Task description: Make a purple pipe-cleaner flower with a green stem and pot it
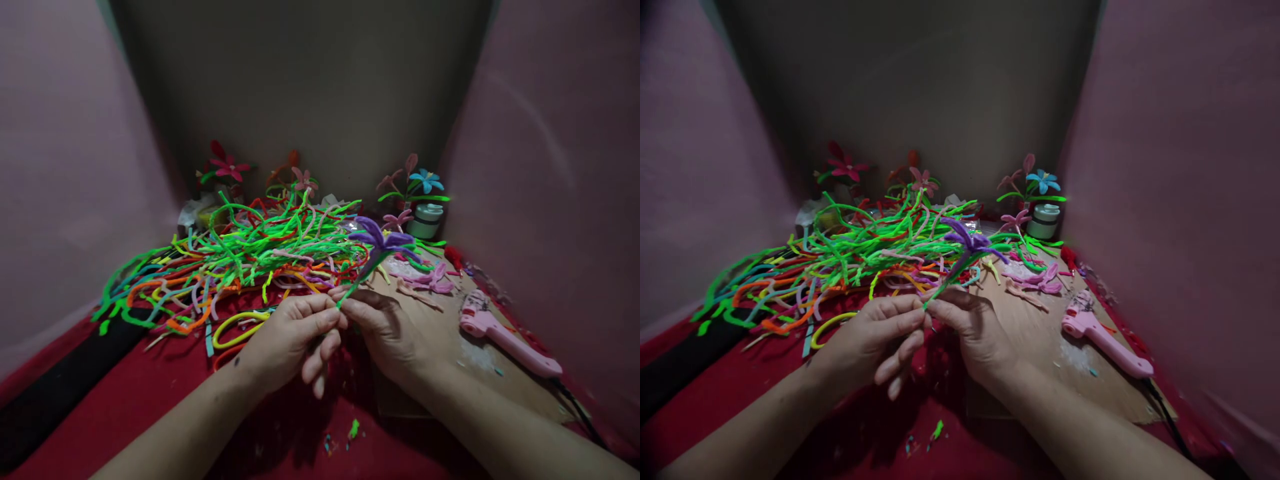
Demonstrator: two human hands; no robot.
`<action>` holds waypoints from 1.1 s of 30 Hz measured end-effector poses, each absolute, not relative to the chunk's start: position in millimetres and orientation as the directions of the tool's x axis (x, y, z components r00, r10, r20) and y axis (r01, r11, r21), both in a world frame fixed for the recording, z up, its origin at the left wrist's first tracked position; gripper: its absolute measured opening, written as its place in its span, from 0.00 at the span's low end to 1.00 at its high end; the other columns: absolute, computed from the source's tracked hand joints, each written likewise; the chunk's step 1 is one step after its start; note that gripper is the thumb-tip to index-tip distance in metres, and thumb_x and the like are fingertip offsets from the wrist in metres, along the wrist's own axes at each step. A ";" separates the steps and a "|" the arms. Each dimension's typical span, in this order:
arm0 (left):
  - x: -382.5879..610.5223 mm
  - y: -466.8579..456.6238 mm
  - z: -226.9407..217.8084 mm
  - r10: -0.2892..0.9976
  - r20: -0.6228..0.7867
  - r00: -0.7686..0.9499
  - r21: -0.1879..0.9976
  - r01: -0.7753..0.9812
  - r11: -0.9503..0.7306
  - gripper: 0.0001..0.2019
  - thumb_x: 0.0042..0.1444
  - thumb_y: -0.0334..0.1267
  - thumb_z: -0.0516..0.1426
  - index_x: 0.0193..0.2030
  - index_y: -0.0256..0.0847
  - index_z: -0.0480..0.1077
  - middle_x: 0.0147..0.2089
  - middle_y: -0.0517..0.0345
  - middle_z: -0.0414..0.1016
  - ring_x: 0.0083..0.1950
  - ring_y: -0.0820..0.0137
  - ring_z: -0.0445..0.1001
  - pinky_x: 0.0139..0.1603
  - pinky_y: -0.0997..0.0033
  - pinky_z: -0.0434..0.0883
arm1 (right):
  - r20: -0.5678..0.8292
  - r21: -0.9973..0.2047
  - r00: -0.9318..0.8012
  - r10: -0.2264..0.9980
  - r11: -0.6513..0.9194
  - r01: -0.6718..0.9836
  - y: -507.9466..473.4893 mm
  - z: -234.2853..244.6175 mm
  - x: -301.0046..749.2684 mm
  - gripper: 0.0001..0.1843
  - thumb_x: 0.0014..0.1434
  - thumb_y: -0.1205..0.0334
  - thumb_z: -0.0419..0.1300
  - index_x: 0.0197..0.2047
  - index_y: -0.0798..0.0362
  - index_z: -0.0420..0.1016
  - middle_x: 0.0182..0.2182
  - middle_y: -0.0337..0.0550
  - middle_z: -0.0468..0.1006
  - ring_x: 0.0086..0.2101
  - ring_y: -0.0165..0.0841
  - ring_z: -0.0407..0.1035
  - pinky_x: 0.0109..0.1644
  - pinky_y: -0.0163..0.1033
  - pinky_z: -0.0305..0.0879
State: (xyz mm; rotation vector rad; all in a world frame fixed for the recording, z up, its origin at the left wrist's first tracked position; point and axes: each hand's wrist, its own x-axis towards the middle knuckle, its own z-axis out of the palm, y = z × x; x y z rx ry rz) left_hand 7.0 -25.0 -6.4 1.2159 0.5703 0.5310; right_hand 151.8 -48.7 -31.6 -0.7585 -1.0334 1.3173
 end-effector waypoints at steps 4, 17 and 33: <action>9.4 -31.8 -7.0 0.819 0.118 0.562 0.922 0.243 -0.300 0.11 0.58 0.40 0.51 0.29 0.37 0.66 0.20 0.63 0.66 0.19 0.77 0.64 0.21 0.78 0.63 | 0.085 -0.868 -0.048 0.995 0.050 -0.494 -49.6 -31.9 151.1 0.04 0.51 0.63 0.62 0.27 0.53 0.75 0.22 0.36 0.73 0.24 0.29 0.64 0.31 0.36 0.59; 1.9 -21.0 7.0 0.870 0.013 0.493 1.000 0.002 -0.016 0.07 0.45 0.37 0.63 0.27 0.36 0.71 0.25 0.63 0.69 0.29 0.75 0.67 0.34 0.75 0.66 | 0.018 -0.946 -0.118 0.993 -0.021 -0.322 -56.3 -31.5 141.1 0.07 0.42 0.58 0.69 0.26 0.50 0.79 0.27 0.36 0.73 0.34 0.31 0.65 0.44 0.39 0.59; -1.0 -20.2 8.9 0.876 -0.071 0.477 0.970 -0.173 0.172 0.07 0.41 0.31 0.65 0.29 0.34 0.72 0.27 0.59 0.73 0.29 0.73 0.71 0.31 0.75 0.67 | 0.034 -0.967 -0.245 0.969 -0.030 -0.254 -58.8 -27.7 137.5 0.09 0.51 0.58 0.64 0.37 0.47 0.80 0.35 0.38 0.78 0.38 0.33 0.68 0.48 0.41 0.61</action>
